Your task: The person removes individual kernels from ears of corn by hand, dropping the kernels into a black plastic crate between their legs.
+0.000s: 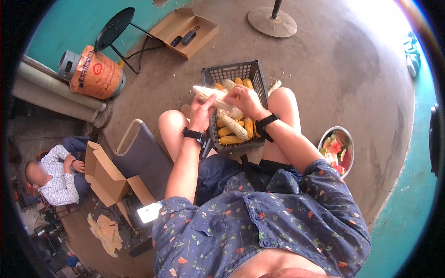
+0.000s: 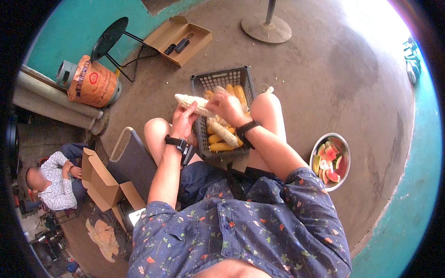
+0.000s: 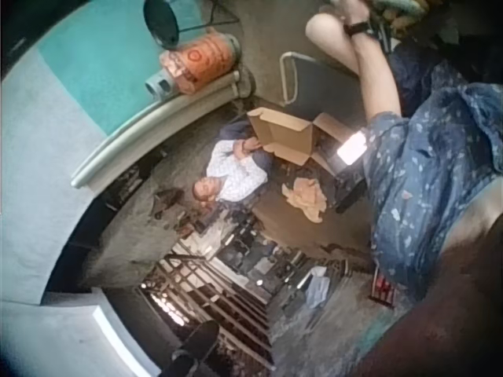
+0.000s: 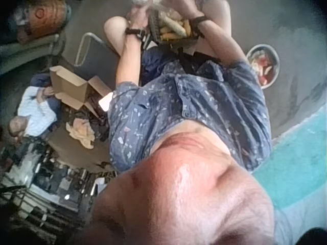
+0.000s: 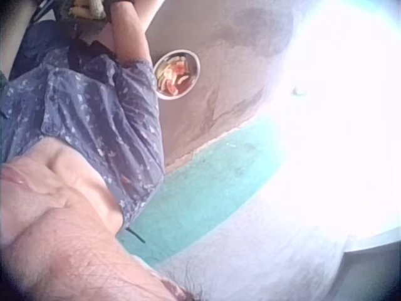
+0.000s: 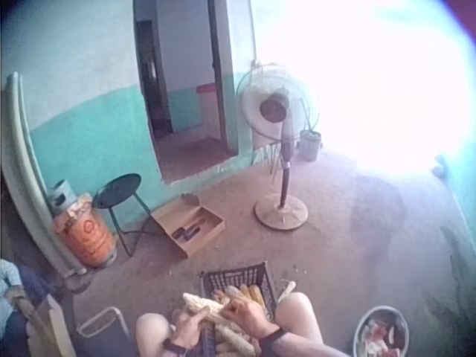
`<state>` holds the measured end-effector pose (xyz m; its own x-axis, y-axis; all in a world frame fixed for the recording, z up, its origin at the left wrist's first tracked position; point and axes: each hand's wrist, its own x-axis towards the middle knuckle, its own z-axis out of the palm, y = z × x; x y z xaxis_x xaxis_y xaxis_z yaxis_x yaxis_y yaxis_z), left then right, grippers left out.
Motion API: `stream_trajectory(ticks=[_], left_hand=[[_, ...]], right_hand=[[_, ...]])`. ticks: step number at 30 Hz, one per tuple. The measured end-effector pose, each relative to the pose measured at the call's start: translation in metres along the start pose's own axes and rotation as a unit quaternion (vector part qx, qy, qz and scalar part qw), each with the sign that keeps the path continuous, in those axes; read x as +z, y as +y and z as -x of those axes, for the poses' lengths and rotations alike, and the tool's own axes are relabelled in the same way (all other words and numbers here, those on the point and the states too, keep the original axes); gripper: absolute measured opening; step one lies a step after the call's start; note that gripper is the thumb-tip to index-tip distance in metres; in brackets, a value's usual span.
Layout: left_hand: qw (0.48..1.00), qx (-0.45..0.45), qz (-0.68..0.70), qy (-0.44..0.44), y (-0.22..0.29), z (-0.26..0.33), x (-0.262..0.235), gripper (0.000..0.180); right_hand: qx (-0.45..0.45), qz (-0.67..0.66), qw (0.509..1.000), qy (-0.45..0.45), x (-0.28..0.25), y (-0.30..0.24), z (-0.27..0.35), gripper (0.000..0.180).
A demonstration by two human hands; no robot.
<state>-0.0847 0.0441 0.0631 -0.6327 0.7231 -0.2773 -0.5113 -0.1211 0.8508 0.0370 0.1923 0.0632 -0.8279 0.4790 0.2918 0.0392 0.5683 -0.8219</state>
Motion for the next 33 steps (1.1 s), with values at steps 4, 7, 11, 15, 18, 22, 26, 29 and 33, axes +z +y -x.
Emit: stream_trajectory(ticks=[4, 7, 11, 15, 18, 22, 26, 29, 33], left_hand=[[1.000, 0.010, 0.012, -0.001, -0.001, 0.000, 0.000, 0.028], [1.000, 0.013, 0.018, 0.002, -0.001, 0.000, 0.002, 0.027], [1.000, 0.005, 0.009, -0.008, 0.001, 0.001, 0.004, 0.028], [1.000, 0.004, 0.008, -0.008, 0.000, 0.001, 0.003, 0.028], [1.000, 0.001, 0.009, -0.009, 0.000, 0.001, 0.003, 0.029], [1.000, -0.001, -0.011, 0.006, -0.002, 0.001, 0.000, 0.030], [1.000, 0.000, -0.007, 0.008, 0.000, 0.000, 0.003, 0.030], [1.000, 0.024, 0.008, 0.014, -0.001, 0.000, -0.001, 0.033], [0.997, 0.044, 0.022, 0.063, -0.006, -0.006, -0.011, 0.033]], right_hand=[[0.093, -0.026, 0.995, -0.036, -0.002, -0.004, 0.000, 0.016], [0.133, -0.070, 0.988, -0.042, -0.001, -0.001, 0.000, 0.017], [0.133, -0.075, 0.987, -0.053, -0.005, -0.001, 0.001, 0.017], [0.064, -0.033, 0.997, -0.041, -0.004, -0.001, 0.001, 0.016], [0.046, -0.020, 0.998, -0.049, -0.005, -0.001, 0.000, 0.015], [0.051, 0.038, 0.996, -0.063, -0.003, -0.006, 0.000, 0.018], [0.057, 0.044, 0.995, -0.067, -0.001, -0.004, 0.000, 0.019], [0.030, 0.039, 0.998, -0.049, 0.003, 0.001, 0.000, 0.018], [0.040, 0.044, 0.998, 0.012, 0.003, 0.011, 0.003, 0.018]])
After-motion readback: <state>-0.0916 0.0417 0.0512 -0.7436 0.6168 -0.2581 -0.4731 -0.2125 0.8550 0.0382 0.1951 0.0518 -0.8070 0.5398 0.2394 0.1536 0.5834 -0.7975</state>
